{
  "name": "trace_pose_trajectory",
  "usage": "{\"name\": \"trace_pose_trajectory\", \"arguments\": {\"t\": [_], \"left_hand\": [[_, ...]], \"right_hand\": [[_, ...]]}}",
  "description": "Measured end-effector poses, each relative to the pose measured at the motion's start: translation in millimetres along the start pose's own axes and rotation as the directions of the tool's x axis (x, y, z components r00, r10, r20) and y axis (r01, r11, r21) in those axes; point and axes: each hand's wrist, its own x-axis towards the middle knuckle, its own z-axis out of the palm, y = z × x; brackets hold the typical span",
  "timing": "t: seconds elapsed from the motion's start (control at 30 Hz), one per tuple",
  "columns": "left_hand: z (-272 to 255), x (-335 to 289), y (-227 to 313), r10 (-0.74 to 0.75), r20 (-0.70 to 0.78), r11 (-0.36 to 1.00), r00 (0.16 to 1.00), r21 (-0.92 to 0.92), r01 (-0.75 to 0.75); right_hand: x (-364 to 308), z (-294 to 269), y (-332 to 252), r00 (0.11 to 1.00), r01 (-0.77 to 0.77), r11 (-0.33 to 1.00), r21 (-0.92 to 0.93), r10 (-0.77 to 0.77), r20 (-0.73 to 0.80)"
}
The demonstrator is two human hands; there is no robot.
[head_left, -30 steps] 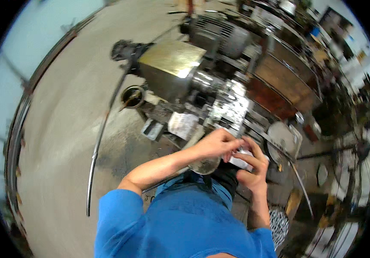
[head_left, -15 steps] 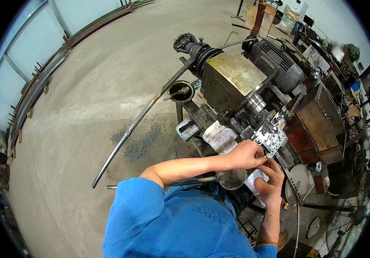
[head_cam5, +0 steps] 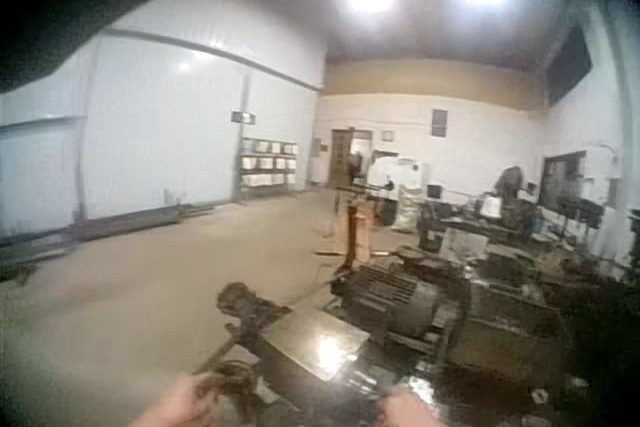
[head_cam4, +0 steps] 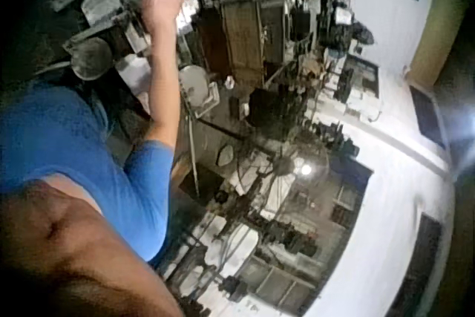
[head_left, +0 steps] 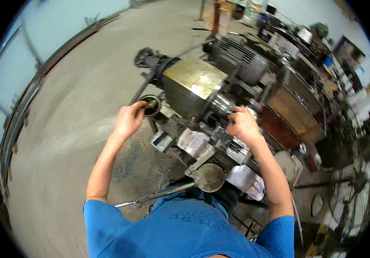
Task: The person operates a lathe machine by inserting metal parts into a chuck, engaging the machine with a lever, and then removing the processed parts and placing them onto a tray.
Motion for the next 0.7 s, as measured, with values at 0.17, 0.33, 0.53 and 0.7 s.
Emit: {"name": "trace_pose_trajectory", "arguments": {"t": [0.17,0.33,0.53,0.7], "left_hand": [[-53,-62,-86,-0.187,0.014,0.860,0.982,0.485,0.157],[-34,-115,-108,-0.396,0.082,0.895,0.914,0.255,0.365],[-26,-109,-113,-0.428,0.032,0.851,0.903,0.350,0.391],[-35,-96,-132,-0.389,0.036,0.803,0.920,0.502,0.320]], "right_hand": [[26,42,32,0.999,0.008,0.995,-0.098,-0.012,-0.036],[28,45,36,0.999,0.037,0.998,0.044,-0.036,-0.019],[45,23,5,0.956,-0.293,0.931,0.219,0.291,0.042],[54,37,17,0.981,-0.062,0.982,0.179,0.093,-0.171]]}}
